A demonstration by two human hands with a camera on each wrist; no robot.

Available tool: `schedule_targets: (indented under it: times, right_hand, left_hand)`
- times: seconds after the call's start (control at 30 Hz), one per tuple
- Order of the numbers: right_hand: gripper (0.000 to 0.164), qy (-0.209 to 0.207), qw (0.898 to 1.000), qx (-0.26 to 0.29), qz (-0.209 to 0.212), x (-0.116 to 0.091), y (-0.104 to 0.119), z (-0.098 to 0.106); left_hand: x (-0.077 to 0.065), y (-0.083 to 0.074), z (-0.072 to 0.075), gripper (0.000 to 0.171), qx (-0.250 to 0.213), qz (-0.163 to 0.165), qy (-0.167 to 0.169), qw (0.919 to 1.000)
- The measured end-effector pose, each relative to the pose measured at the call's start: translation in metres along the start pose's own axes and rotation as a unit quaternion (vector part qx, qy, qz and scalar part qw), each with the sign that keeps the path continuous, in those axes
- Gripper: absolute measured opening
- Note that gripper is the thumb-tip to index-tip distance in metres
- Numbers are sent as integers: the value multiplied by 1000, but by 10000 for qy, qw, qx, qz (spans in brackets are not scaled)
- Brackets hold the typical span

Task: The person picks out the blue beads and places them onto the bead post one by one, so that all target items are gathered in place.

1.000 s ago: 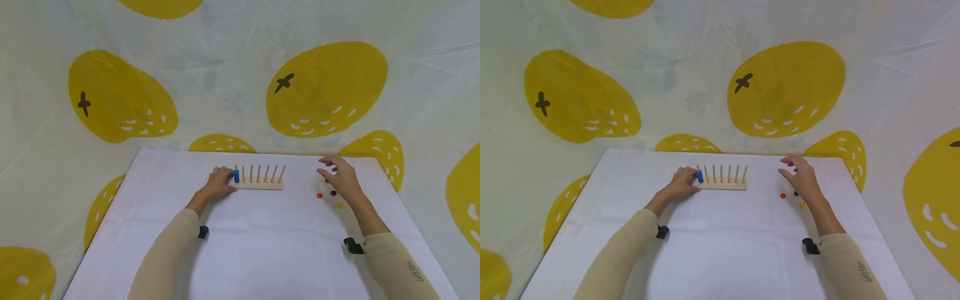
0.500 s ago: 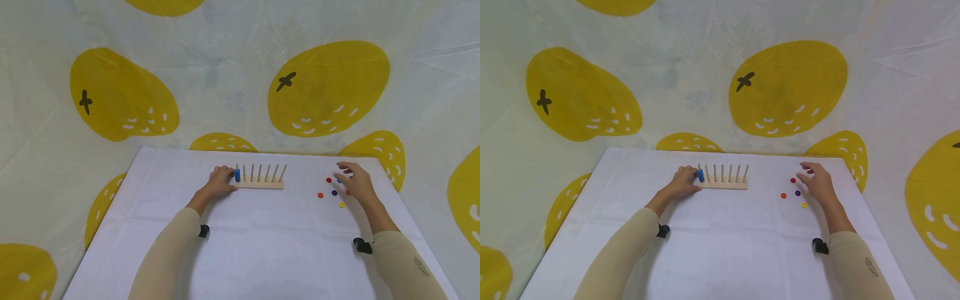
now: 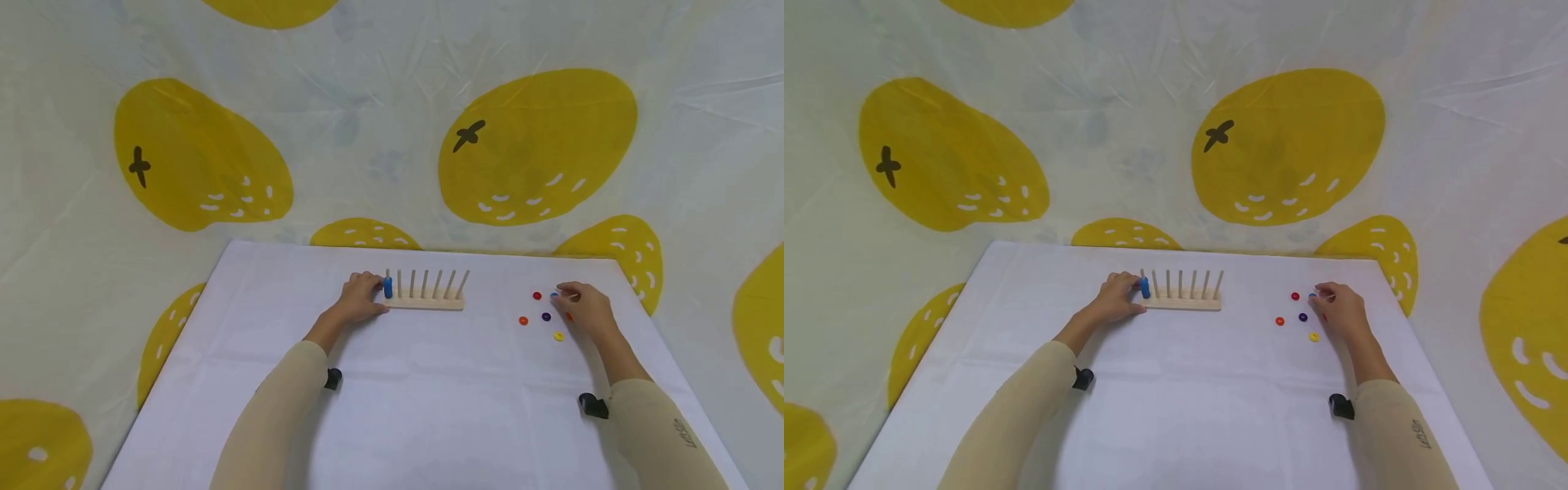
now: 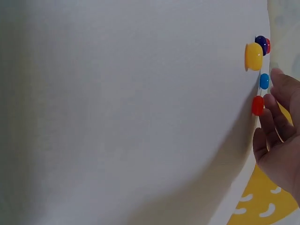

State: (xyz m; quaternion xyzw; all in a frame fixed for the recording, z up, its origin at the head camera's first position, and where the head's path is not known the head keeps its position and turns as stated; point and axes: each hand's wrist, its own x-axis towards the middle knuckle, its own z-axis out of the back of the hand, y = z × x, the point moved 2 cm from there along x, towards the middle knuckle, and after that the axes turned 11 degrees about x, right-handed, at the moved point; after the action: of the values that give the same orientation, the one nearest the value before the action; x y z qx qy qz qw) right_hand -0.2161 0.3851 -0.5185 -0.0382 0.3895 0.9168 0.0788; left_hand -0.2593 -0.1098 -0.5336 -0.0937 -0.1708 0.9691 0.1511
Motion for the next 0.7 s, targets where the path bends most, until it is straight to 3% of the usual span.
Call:
schedule_targets:
  times: [0.23, 0.7]
  right_hand:
    - [49, 126, 9999, -39, -70, 0, -3, -4]
    - [36, -62, 9998, -153, 77, 2, -2, -6]
  left_hand:
    - [0, 1, 1, 65, 7, -11, -6, 10000]
    - [-2, -1, 3, 64, 33, -65, -33, 10000]
